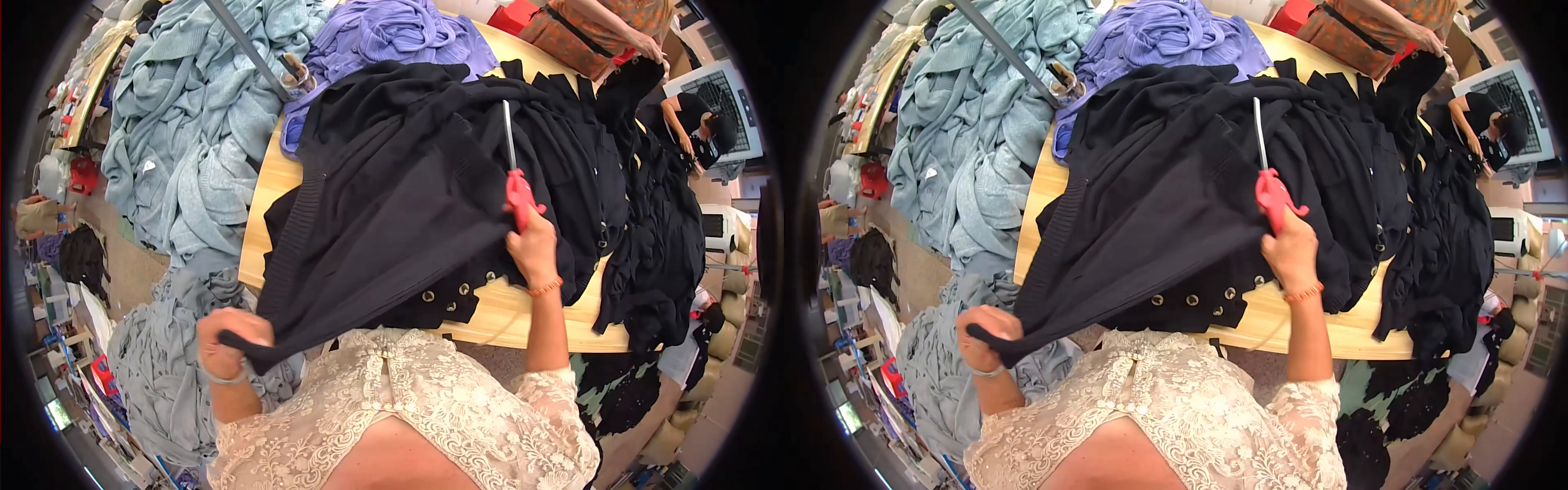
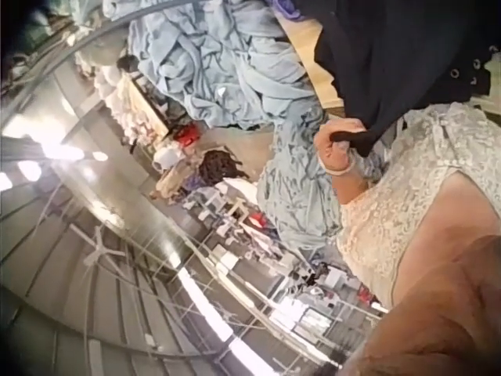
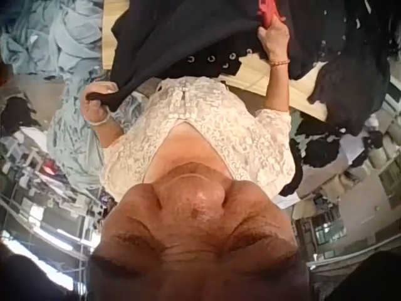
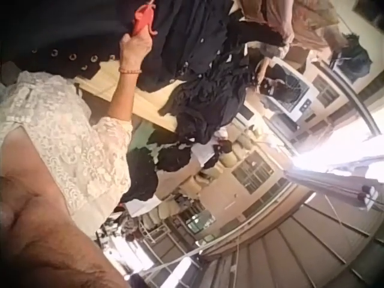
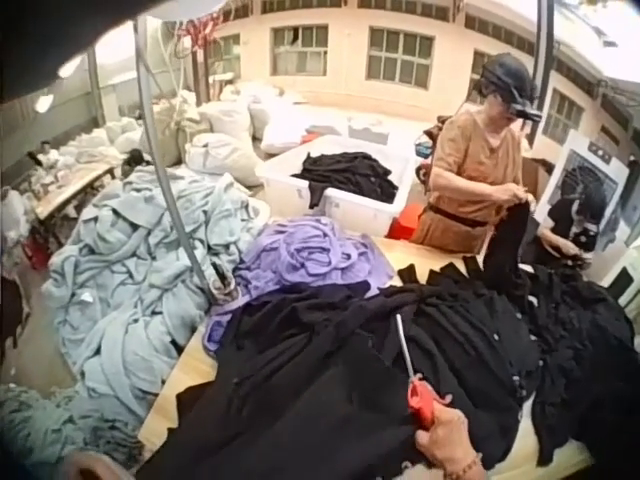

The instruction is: Trimming loose threads and inspecting black garments using thread snips.

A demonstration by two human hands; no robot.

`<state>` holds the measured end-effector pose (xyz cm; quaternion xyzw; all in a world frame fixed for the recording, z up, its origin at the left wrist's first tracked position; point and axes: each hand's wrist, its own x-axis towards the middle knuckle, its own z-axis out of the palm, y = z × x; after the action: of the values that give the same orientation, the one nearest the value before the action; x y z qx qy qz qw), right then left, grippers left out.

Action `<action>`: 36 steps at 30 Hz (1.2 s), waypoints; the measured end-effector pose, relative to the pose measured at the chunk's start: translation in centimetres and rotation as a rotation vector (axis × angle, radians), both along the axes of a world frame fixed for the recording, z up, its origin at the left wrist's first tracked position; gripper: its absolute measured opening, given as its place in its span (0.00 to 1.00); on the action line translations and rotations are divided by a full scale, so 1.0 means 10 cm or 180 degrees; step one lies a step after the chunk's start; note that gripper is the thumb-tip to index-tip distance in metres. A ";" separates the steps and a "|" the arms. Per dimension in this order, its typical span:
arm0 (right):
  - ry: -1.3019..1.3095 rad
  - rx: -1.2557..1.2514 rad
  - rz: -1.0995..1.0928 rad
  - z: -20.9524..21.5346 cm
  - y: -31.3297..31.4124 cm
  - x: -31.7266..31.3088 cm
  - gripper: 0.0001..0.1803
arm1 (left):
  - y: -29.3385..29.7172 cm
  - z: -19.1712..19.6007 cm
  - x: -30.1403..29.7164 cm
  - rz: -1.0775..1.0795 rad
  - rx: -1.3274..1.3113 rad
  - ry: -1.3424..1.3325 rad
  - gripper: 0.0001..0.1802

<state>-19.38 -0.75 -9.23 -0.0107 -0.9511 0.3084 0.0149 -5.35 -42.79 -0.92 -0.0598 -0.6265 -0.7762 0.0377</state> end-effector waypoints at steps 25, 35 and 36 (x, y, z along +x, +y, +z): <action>-0.0843 0.2231 -0.0254 -0.39 0.84 1.06 0.16 | 2.12 -1.76 -0.43 -0.0780 -0.3212 0.1547 0.28; -0.0612 0.1421 0.0592 -0.53 1.13 1.38 0.10 | 2.82 -2.51 -0.98 -0.1542 -0.4680 0.1863 0.33; -0.0783 0.1495 0.0561 -0.56 1.16 1.38 0.07 | 2.84 -2.52 -0.97 -0.1500 -0.4681 0.1858 0.33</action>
<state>-5.59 10.85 -14.87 0.0384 -0.9884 0.0760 -0.1255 -15.07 -14.43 -26.15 -0.3983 -0.9107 -0.1088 -0.0136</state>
